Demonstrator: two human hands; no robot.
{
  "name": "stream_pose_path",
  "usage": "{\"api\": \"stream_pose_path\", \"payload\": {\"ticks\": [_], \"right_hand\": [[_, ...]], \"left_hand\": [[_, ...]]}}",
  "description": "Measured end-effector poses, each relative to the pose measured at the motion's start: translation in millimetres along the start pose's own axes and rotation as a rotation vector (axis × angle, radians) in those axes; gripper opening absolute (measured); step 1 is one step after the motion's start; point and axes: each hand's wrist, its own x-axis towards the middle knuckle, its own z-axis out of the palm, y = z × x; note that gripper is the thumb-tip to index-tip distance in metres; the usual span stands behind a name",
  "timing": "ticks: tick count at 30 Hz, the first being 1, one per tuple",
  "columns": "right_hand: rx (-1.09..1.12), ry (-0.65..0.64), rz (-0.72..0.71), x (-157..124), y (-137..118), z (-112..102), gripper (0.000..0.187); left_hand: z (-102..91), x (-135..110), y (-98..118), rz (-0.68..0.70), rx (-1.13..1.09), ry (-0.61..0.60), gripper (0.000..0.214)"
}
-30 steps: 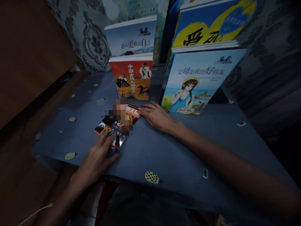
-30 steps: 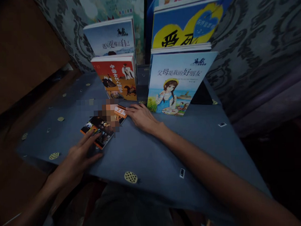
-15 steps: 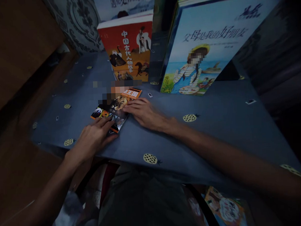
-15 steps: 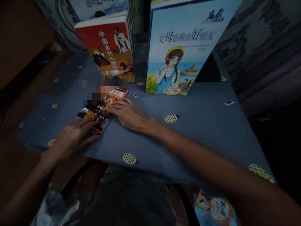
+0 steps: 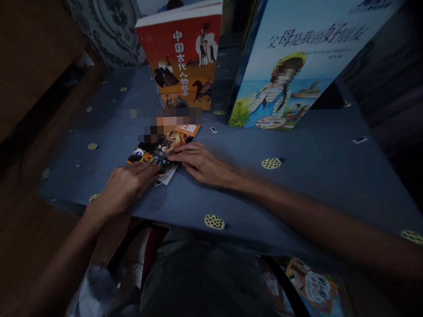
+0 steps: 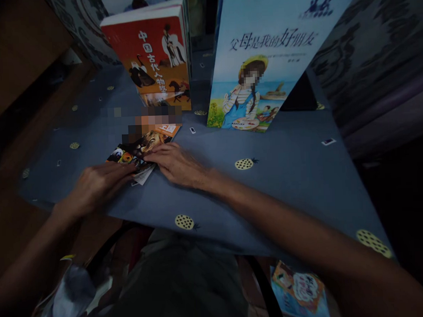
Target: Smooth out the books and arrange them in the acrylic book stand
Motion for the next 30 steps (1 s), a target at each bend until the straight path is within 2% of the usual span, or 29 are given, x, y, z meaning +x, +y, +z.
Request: {"api": "stream_pose_path", "payload": {"ticks": [6, 10, 16, 24, 30], "right_hand": [[-0.003, 0.033, -0.024, 0, 0, 0, 0.04], [-0.004, 0.033, -0.024, 0, -1, 0, 0.036], [0.016, 0.01, 0.015, 1, -1, 0, 0.038], [0.028, 0.006, 0.017, 2, 2, 0, 0.036], [0.023, -0.002, 0.035, 2, 0, -1, 0.035]], "left_hand": [[-11.3, 5, -14, -0.04, -0.183, -0.079, 0.04], [-11.5, 3, -15, 0.032, -0.137, -0.104, 0.034], [2.3, -3, -9, 0.045, 0.05, -0.015, 0.03], [3.7, 4, -4, -0.076, -0.104, 0.126, 0.035], [6.6, 0, 1, -0.078, -0.104, 0.087, 0.035]]}}
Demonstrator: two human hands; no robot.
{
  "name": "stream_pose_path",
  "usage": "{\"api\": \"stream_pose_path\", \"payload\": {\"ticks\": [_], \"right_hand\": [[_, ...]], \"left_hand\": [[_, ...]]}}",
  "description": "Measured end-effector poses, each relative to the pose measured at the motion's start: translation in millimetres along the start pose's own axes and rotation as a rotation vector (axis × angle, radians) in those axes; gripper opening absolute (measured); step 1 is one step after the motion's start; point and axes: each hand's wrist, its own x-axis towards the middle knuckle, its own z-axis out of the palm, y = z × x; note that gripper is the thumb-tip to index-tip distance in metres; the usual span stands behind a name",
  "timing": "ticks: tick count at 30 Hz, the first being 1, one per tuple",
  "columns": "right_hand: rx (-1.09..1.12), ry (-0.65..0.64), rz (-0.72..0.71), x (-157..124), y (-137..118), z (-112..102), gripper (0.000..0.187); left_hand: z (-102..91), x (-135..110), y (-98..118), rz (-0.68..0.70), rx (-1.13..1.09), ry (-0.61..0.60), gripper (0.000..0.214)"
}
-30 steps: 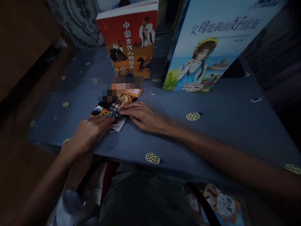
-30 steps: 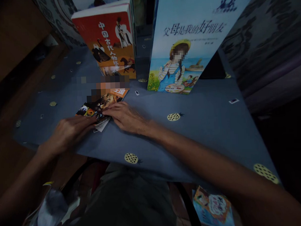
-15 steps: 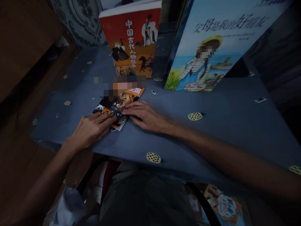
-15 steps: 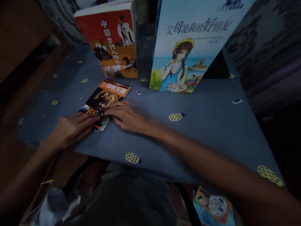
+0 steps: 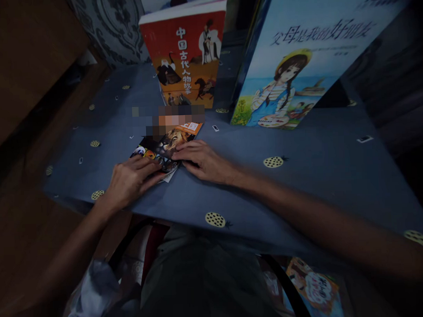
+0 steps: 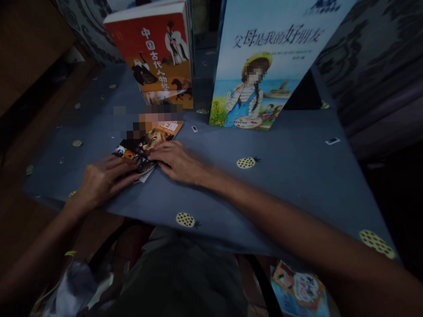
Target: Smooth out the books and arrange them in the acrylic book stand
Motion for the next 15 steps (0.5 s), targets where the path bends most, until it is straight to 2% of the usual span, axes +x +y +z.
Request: {"api": "stream_pose_path", "payload": {"ticks": [5, 9, 12, 15], "right_hand": [[-0.003, 0.001, -0.001, 0, 0, 0, 0.037], [-0.002, -0.003, -0.019, 1, 1, 0, 0.034], [-0.005, 0.001, -0.016, 1, 2, 0, 0.034], [-0.001, -0.002, -0.014, 1, 3, 1, 0.034]], "left_hand": [[-3.8, -2, 4, 0.09, 0.159, -0.093, 0.031], [-8.5, 1, 5, 0.242, 0.264, -0.162, 0.029], [-9.9, 1, 1, 0.332, 0.237, -0.231, 0.034], [-10.6, 3, -4, 0.314, 0.149, -0.23, 0.035]]}}
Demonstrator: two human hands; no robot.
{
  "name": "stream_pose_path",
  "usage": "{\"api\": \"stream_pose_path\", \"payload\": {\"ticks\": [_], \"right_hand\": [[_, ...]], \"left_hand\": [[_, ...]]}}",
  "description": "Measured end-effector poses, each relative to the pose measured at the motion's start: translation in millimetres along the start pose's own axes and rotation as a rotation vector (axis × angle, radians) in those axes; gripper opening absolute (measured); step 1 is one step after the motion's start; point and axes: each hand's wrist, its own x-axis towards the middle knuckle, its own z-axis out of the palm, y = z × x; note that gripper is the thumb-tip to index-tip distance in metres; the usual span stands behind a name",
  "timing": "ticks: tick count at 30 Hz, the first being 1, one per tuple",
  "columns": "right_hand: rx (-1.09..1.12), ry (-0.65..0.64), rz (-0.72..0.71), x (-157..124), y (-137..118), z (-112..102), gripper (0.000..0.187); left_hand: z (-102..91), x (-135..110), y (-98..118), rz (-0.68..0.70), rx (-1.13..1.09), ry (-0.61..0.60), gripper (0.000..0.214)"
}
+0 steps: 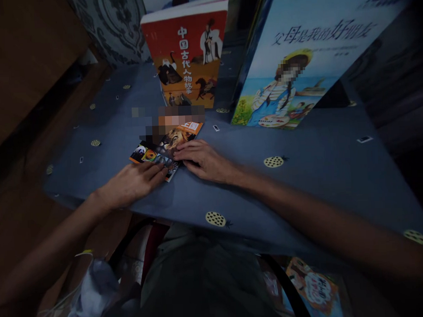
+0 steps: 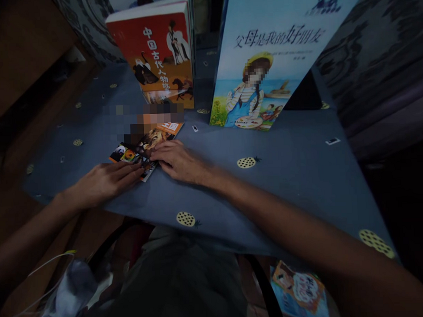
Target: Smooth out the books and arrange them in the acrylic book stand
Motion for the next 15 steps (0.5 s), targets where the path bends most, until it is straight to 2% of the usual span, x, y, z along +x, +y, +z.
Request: {"api": "stream_pose_path", "payload": {"ticks": [8, 12, 15], "right_hand": [[0.009, -0.002, -0.013, -1, 1, 0, 0.032], [-0.001, -0.023, -0.027, -1, 1, -2, 0.031], [-0.061, -0.058, -0.046, 0, -5, -3, 0.025]], "left_hand": [[-14.3, 7, -9, -0.137, -0.248, -0.007, 0.04], [-14.0, 6, -15, -0.123, -0.303, 0.053, 0.038], [-14.2, 7, -17, -0.148, -0.334, 0.051, 0.038]]}}
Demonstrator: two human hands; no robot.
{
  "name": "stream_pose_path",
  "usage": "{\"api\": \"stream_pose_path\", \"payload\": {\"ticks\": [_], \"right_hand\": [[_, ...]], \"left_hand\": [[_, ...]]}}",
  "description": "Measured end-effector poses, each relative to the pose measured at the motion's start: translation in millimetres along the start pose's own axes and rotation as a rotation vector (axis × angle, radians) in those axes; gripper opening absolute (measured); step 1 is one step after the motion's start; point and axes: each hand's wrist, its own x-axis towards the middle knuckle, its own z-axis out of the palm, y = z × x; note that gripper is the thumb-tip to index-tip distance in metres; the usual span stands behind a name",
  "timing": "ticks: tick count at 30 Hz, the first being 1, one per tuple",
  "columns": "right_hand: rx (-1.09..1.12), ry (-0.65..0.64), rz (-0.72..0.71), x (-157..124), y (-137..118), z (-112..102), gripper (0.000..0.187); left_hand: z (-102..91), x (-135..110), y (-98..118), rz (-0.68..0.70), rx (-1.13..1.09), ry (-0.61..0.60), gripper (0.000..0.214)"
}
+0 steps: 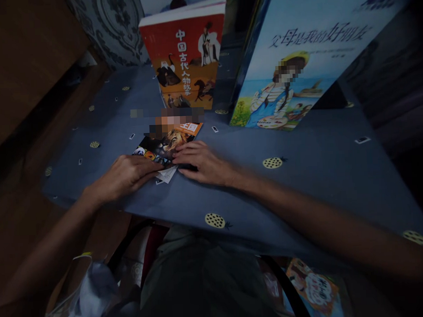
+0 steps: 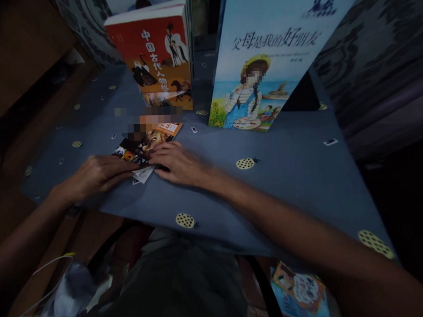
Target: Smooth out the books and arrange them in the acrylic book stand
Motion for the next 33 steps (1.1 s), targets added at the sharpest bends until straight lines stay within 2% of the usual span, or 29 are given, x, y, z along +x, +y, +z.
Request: {"api": "stream_pose_path", "payload": {"ticks": [3, 6, 10, 16, 24, 33], "right_hand": [[-0.098, -0.026, 0.003, 6, -11, 2, 0.022], [-0.13, -0.013, -0.004, 13, -21, 9, 0.019], [-0.133, 0.031, -0.017, 16, -25, 15, 0.028], [-0.174, 0.016, -0.023, 13, -24, 13, 0.033], [0.041, 0.027, 0.027, 15, -19, 9, 0.041], [0.042, 0.026, 0.027, 14, -19, 9, 0.038]], "left_hand": [[-1.2, 0, 2, -0.032, 0.002, -0.024, 0.04], [-0.7, 0, 3, -0.002, 0.046, -0.015, 0.042], [5.8, -3, 5, 0.05, 0.109, -0.016, 0.043], [21.3, -5, 15, -0.021, 0.294, 0.079, 0.036], [20.2, -1, 16, 0.006, 0.184, 0.115, 0.041], [16.9, -2, 13, -0.019, 0.037, 0.075, 0.039]]}}
